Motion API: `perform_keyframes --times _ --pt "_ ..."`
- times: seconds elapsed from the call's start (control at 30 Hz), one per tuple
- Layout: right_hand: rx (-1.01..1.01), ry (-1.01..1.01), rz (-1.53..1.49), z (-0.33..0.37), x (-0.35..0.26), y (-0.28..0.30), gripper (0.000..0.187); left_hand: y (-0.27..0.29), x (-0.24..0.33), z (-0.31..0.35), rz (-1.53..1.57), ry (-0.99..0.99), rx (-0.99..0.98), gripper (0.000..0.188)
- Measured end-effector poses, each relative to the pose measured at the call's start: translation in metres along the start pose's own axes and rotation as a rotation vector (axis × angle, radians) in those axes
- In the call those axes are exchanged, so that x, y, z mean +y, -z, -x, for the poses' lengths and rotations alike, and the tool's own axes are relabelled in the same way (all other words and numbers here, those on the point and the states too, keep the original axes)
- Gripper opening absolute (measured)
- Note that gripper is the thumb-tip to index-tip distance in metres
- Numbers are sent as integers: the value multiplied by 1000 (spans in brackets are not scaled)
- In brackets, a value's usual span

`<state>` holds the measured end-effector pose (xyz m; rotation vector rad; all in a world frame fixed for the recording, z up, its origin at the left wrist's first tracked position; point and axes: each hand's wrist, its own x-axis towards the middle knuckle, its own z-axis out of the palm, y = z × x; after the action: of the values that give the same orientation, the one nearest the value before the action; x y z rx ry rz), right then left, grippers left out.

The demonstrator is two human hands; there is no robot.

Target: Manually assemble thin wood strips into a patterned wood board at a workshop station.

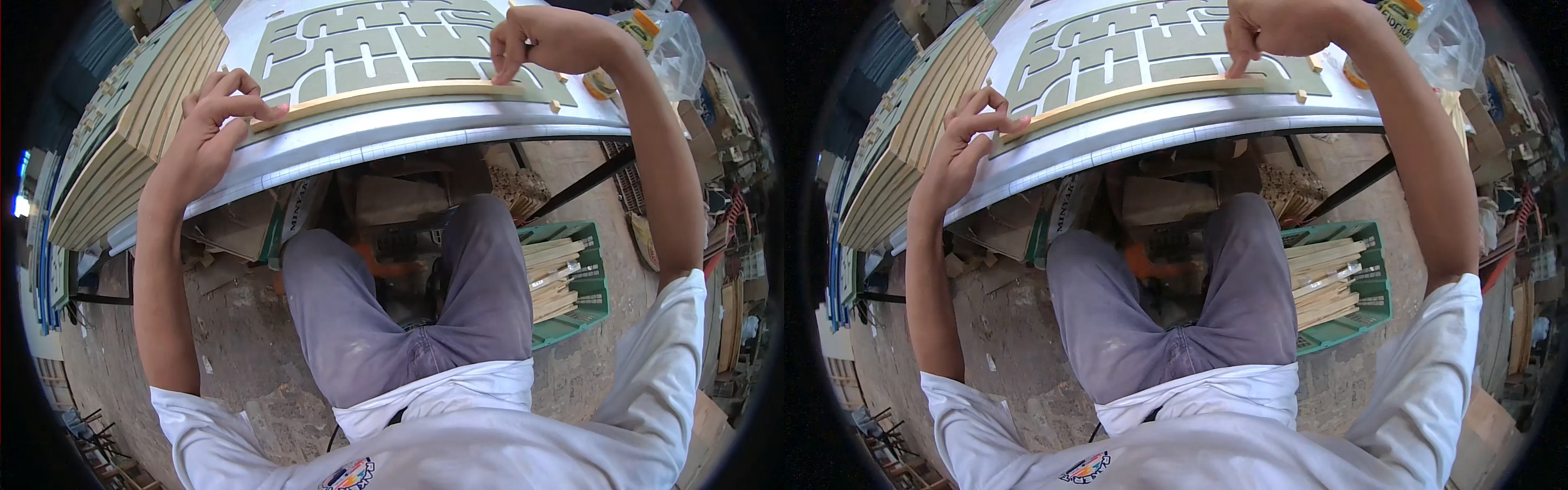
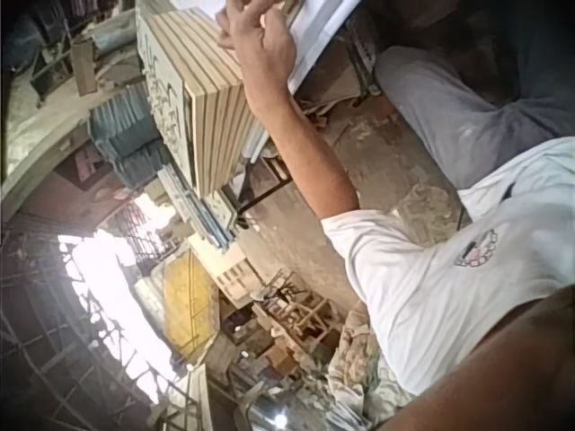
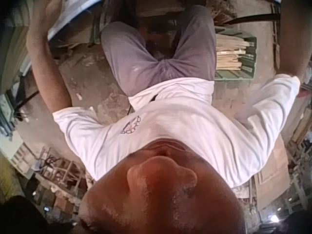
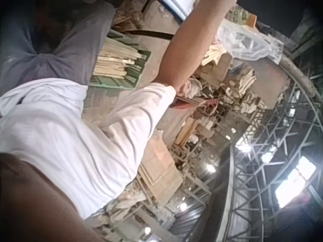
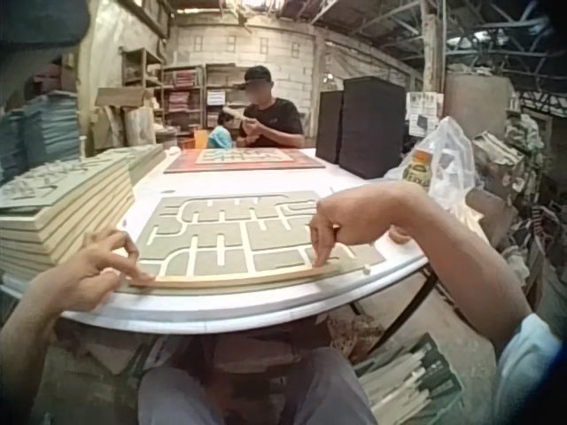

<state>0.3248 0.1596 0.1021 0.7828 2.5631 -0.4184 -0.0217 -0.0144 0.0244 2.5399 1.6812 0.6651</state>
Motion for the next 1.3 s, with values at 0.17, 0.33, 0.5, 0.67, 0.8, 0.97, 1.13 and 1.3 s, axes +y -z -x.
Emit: perform_keyframes --times 0.17,0.33,0.5,0.67,0.8,0.97,1.13,1.3 --pt "422 159 -209 -19 -1 -19 14 -4 10 1 13 71 15 29" --pt "577 147 -187 -22 -31 -40 8 -7 6 2 37 26 46 28" --pt "552 145 -80 -27 -36 -27 12 -15 10 5 6 -35 141 29" --pt "208 -76 -12 -30 -50 -5 13 -31 46 2 -79 -53 398 33" --pt "388 5 -115 -32 -44 -19 12 -50 59 -13 52 -37 420 34" --pt "422 80 -164 -32 -37 -20 8 -69 61 -6 -136 -81 486 36" --pt "439 64 -204 -33 -36 -23 12 -79 64 -7 -115 -78 545 42" --pt "434 123 -157 -23 -32 -26 9 -75 69 -8 -106 -97 540 44"
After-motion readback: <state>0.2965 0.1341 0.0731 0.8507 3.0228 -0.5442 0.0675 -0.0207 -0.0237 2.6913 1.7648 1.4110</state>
